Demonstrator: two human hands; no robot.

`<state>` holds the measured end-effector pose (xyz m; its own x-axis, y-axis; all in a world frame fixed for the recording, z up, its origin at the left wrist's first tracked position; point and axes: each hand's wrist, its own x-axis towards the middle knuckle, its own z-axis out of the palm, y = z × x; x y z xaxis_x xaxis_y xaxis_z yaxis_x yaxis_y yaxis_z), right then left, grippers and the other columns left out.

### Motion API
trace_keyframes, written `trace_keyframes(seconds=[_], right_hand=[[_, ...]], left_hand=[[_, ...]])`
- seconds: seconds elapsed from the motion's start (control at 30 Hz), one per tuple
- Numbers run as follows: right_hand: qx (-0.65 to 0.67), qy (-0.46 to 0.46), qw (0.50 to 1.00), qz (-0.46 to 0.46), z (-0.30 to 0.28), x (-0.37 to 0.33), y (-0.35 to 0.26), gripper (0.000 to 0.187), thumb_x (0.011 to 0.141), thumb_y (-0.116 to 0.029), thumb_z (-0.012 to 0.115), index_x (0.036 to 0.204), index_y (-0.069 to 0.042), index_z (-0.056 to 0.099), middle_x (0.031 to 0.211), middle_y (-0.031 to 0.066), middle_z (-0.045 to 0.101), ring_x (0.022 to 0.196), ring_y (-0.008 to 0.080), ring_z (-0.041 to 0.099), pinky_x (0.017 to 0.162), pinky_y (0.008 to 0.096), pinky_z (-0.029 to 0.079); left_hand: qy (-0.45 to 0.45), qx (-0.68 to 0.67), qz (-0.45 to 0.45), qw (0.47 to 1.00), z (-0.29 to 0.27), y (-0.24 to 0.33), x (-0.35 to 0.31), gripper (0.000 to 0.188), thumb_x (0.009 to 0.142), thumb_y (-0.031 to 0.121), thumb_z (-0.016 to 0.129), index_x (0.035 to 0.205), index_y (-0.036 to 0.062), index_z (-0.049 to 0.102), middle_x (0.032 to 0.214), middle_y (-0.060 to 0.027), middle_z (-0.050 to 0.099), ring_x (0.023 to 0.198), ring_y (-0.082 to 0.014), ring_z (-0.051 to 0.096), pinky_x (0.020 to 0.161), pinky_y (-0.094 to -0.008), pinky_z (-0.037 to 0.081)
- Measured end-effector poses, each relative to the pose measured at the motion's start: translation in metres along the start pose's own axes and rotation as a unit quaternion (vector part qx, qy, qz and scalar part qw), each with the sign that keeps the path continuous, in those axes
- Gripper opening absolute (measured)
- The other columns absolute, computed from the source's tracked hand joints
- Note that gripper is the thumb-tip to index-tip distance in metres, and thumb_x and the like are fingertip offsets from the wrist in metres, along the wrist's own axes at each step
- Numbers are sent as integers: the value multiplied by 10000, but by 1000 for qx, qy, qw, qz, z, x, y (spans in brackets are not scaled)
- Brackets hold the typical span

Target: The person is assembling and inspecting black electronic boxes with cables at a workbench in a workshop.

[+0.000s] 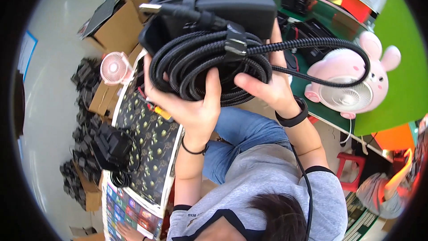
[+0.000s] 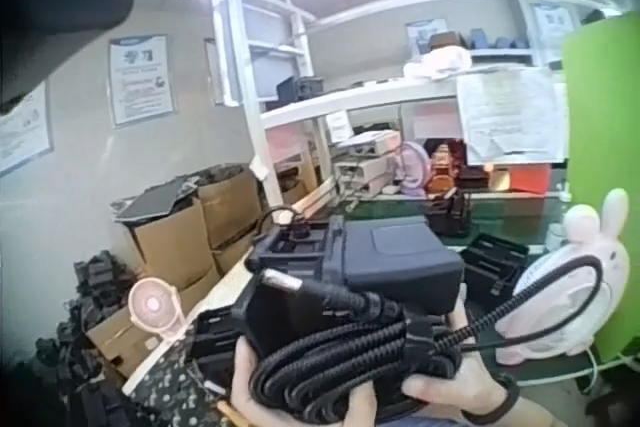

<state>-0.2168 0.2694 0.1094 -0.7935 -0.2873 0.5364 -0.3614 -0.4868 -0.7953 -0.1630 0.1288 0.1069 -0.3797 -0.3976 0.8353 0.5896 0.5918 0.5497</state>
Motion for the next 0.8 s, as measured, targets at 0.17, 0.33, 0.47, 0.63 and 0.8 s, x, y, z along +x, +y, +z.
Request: trace_keyframes(seconds=[0.17, 0.33, 0.47, 0.63, 0.8], right_hand=[[79, 71, 993, 47, -23, -14, -16, 885, 761, -139, 735, 1452, -49, 190, 1348, 133, 457, 1238, 252, 453, 1055, 397, 356], [28, 174, 972, -154, -49, -25, -26, 658, 787, -149, 683, 1282, -48, 262, 1201, 107, 464, 1101, 228, 445, 967, 390, 353], [-10, 214, 950, -229, -64, -43, -31, 480, 808, -158, 641, 1147, -47, 319, 1083, 86, 470, 992, 209, 439, 897, 384, 351], [-50, 240, 921, -304, -85, -70, -52, 273, 834, -168, 588, 977, -45, 391, 936, 59, 477, 855, 186, 431, 810, 377, 347], [-92, 260, 884, -378, -109, -101, -88, 162, 860, -179, 536, 808, -44, 463, 789, 33, 484, 718, 162, 423, 722, 370, 344]], left_hand=[[-149, -146, 7, 978, -7, 27, 6, 1186, 568, 279, 955, 1429, -72, 219, 1362, -196, 444, 1223, -272, 500, 1067, -394, 404], [-248, -148, 63, 955, 7, 29, 12, 1173, 532, 522, 890, 1399, -56, 353, 1338, -155, 523, 1241, -282, 500, 1074, -408, 384], [-266, -77, 243, 930, 22, 24, 19, 1270, 604, 830, 660, 1477, -9, 279, 1381, -148, 513, 1325, -370, 418, 1155, -528, 233], [-188, -356, 247, 882, 53, 15, 0, 1098, 734, 610, 740, 1489, 14, 211, 1433, -327, 393, 1332, -443, 398, 1130, -549, 270], [-166, -294, 248, 908, 41, -49, -46, 209, 854, 157, 697, 1028, 91, 600, 848, -52, 686, 750, -232, 683, 671, -309, 545]])
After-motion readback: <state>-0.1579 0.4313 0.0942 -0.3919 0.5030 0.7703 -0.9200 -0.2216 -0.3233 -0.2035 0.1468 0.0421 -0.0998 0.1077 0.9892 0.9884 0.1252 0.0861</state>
